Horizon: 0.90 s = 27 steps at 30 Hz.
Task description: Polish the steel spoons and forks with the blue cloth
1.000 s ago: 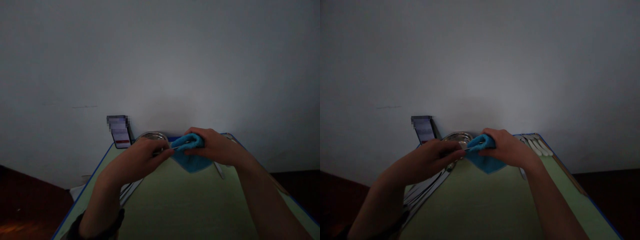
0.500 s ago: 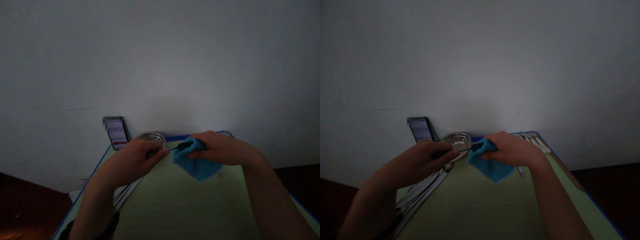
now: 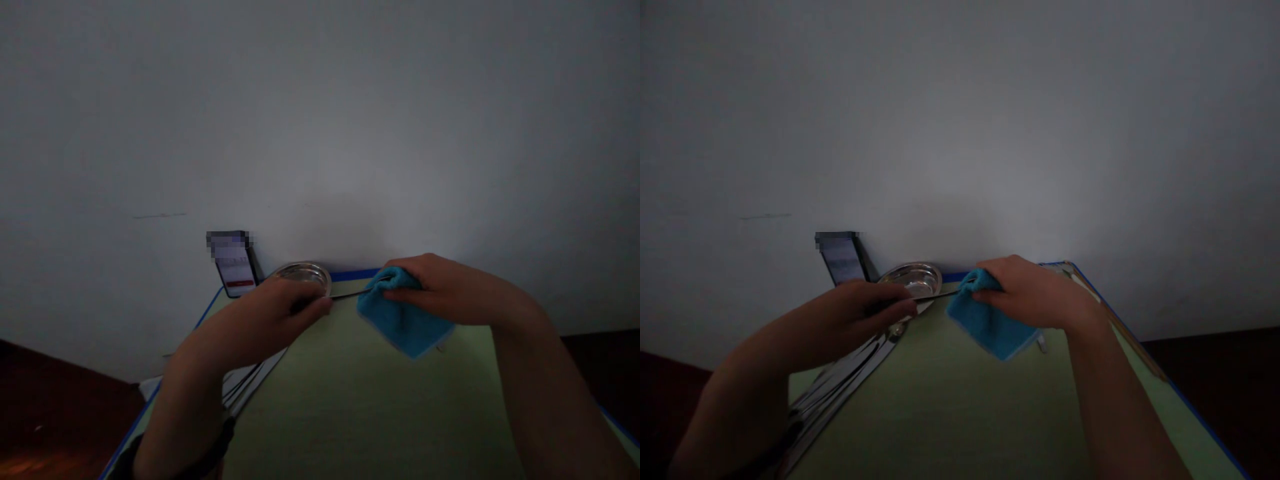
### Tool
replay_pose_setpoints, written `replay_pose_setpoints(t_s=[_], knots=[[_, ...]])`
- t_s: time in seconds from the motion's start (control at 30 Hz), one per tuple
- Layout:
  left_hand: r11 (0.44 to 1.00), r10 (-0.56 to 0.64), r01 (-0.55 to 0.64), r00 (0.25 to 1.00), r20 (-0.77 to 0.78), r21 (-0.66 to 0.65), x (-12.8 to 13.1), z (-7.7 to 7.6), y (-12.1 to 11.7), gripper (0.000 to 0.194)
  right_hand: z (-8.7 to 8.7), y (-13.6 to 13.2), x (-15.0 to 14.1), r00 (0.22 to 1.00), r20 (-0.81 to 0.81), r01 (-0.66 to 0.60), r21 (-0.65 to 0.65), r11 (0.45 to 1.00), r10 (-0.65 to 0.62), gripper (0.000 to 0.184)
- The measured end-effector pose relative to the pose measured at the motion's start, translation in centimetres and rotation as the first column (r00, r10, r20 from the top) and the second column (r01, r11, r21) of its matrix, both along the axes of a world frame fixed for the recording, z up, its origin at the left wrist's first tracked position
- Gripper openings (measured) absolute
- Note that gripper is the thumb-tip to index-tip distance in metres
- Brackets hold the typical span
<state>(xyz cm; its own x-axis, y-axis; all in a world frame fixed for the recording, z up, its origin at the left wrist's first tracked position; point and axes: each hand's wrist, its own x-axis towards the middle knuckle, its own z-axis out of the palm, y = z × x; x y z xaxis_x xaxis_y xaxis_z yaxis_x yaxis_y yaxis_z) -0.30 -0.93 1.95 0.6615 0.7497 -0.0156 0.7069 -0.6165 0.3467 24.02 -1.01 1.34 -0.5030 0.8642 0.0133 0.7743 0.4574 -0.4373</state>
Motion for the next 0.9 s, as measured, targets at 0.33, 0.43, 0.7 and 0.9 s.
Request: replay_pose_setpoints(t_s=[0.33, 0.43, 0.7, 0.9], knots=[[1.0, 0.0, -0.001, 0.999, 0.041, 0.029, -0.4, 0.1, 0.3, 0.03, -0.2, -0.1, 0.2, 0.994, 0.109, -0.009, -0.043, 0.999, 0.013, 0.022], [0.999, -0.017, 0.016, 1.0, 0.026, 0.036, 0.0, -0.2, 0.3, 0.029, 0.0, -0.3, 0.0, 0.99, 0.132, -0.034, -0.059, 0.998, 0.042, 0.02], [0.989, -0.021, 0.015, 0.999, -0.044, -0.147, 0.2, -0.7, 0.3, 0.029, 0.4, -1.0, -0.8, 0.973, 0.163, -0.145, -0.105, 0.984, 0.161, 0.022], [0.975, -0.081, 0.07, 0.996, -0.046, -0.21, 1.7, -0.3, -0.3, 0.032, 0.5, -1.3, -1.8, 0.968, 0.163, -0.171, -0.139, 0.975, 0.193, 0.023]])
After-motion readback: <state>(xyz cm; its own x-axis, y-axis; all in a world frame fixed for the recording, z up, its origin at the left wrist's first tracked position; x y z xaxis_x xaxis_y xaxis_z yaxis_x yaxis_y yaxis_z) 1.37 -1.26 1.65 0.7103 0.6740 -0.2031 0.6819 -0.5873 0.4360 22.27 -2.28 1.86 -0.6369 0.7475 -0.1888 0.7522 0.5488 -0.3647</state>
